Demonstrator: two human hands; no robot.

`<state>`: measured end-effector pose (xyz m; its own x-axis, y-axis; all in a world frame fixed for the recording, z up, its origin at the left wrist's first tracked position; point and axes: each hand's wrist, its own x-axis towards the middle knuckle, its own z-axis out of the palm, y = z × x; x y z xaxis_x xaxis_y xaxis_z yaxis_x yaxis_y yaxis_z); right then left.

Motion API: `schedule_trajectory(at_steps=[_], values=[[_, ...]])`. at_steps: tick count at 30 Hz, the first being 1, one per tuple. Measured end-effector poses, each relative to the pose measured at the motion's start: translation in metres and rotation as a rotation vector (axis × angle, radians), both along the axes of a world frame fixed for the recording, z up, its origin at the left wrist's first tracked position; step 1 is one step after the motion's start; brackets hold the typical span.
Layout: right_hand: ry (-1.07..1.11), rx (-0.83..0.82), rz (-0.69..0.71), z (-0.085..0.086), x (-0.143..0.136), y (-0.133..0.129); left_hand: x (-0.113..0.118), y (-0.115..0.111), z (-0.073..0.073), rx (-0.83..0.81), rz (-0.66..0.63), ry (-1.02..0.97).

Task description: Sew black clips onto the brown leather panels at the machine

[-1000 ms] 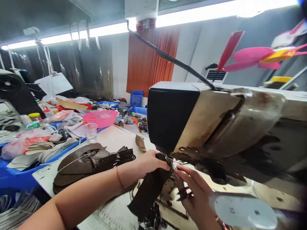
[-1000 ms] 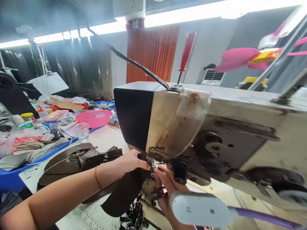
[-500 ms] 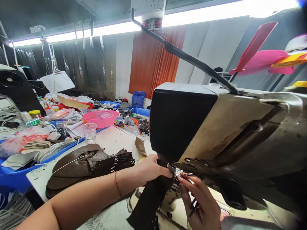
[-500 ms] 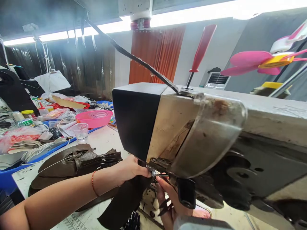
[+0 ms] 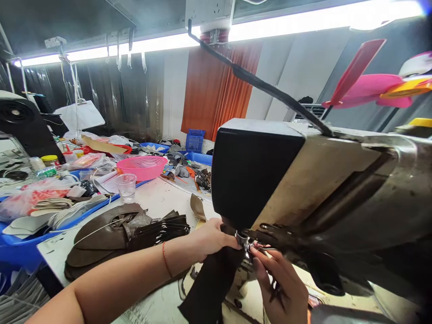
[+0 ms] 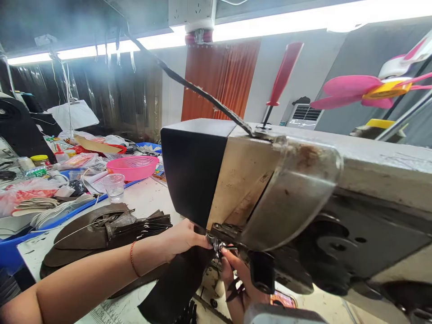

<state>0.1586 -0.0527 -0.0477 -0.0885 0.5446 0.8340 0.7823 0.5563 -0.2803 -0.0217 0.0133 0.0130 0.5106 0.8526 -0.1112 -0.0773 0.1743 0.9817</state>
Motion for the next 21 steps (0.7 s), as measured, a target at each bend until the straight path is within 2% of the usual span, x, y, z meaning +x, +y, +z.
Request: schedule_trajectory(at_steps=[8,13,18,21], values=[[0.047,0.008,0.009,0.001,-0.003,0.0,0.001,0.004,-0.003,0.014,-0.031,-0.022],[0.007,0.012,0.02,0.003,-0.003,0.0,-0.001,0.004,-0.009,0.035,0.002,-0.004],[0.086,0.012,0.021,0.01,-0.013,0.0,0.001,0.006,-0.007,-0.069,-0.015,-0.011],[0.106,-0.031,0.035,0.011,-0.013,-0.012,-0.003,-0.006,-0.001,-0.124,-0.003,0.021]])
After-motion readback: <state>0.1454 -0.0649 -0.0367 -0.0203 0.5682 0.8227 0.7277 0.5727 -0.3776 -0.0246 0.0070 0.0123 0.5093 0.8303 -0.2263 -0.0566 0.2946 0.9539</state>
